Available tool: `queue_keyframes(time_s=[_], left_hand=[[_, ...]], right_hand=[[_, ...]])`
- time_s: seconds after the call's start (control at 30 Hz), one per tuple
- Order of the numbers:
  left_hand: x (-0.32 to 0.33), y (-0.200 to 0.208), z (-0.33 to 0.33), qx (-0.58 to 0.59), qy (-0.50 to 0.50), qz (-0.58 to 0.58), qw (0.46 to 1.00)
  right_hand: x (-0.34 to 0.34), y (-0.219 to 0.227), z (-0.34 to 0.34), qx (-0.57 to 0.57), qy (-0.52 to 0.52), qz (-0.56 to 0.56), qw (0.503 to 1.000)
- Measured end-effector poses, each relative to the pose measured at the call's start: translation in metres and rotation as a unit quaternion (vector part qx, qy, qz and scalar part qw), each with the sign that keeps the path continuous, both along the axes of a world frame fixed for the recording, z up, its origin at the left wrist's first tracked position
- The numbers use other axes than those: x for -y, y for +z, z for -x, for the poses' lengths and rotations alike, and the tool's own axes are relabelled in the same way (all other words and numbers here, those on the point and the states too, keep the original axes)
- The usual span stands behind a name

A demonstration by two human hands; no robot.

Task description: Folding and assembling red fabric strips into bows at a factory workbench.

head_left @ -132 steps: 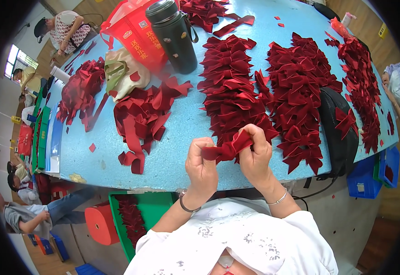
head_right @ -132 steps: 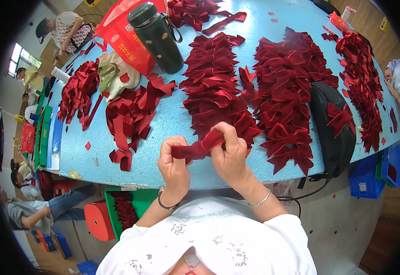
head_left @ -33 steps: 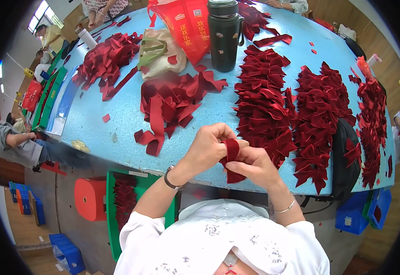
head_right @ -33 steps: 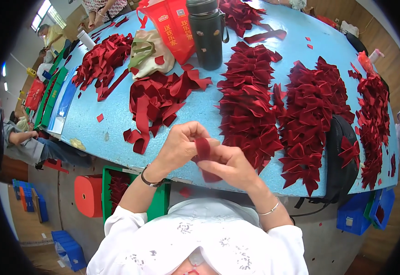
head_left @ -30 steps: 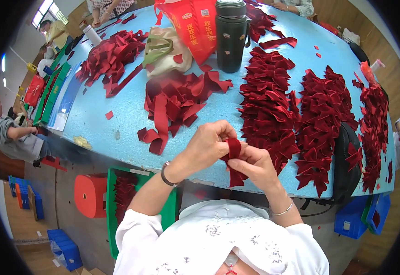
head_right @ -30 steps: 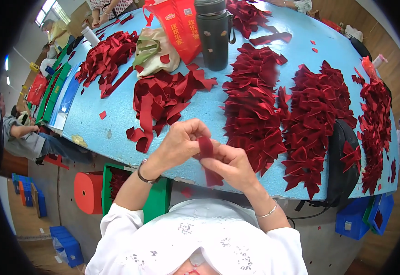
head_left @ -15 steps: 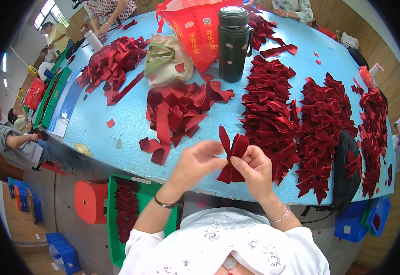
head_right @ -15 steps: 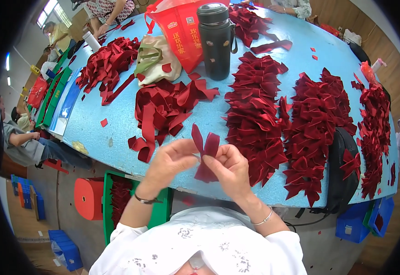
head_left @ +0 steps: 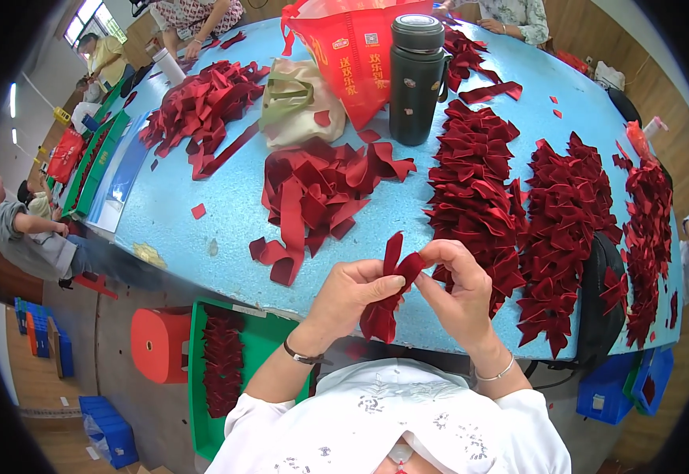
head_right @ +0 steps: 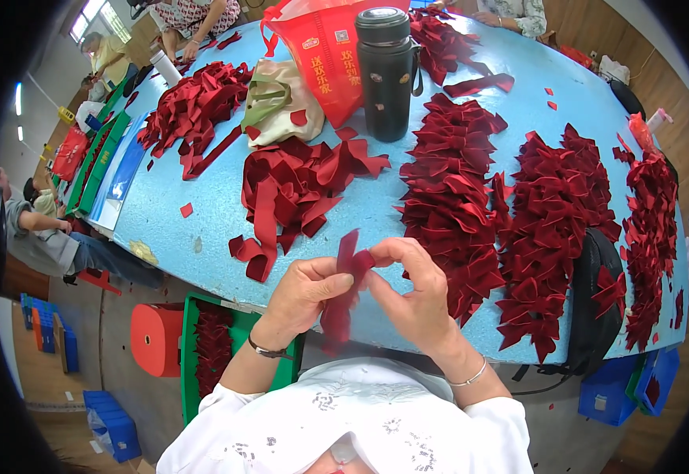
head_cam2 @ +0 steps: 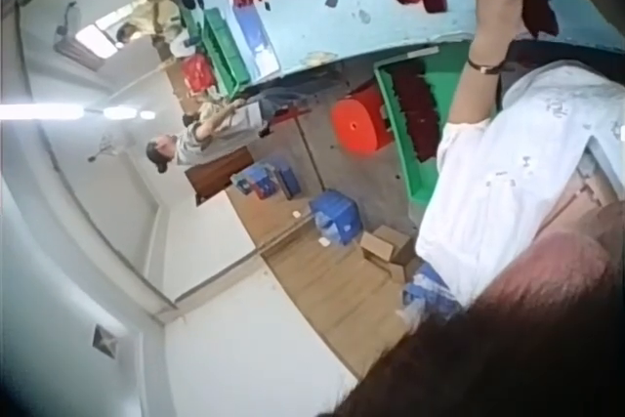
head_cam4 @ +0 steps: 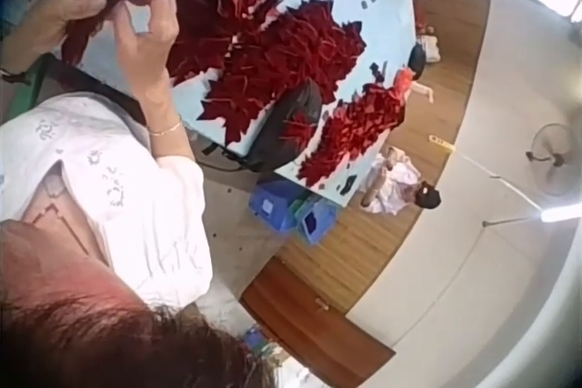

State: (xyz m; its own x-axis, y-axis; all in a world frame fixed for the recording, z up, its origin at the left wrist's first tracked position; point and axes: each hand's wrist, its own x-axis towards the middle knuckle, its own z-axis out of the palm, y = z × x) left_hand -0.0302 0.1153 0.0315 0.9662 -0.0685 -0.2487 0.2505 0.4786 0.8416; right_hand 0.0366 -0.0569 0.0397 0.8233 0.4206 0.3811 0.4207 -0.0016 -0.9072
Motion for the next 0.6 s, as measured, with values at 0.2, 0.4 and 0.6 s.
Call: queue_keyframes(time_s=[0.2,0.4,0.6], left_hand=[[0.006,0.010,0.003,0.034,0.050,0.002,0.998],[0.001,0.009,0.010,0.063,0.056,-0.004,0.996],[0.001,0.014,0.015,0.095,-0.008,-0.100,0.990]], right_hand=[[0.000,-0.006,-0.010,0.055,0.080,-0.024,0.995],[0.002,-0.001,-0.006,0.018,0.109,-0.048,0.993],[0.007,0.006,-0.004,0.009,0.124,-0.009,0.992]])
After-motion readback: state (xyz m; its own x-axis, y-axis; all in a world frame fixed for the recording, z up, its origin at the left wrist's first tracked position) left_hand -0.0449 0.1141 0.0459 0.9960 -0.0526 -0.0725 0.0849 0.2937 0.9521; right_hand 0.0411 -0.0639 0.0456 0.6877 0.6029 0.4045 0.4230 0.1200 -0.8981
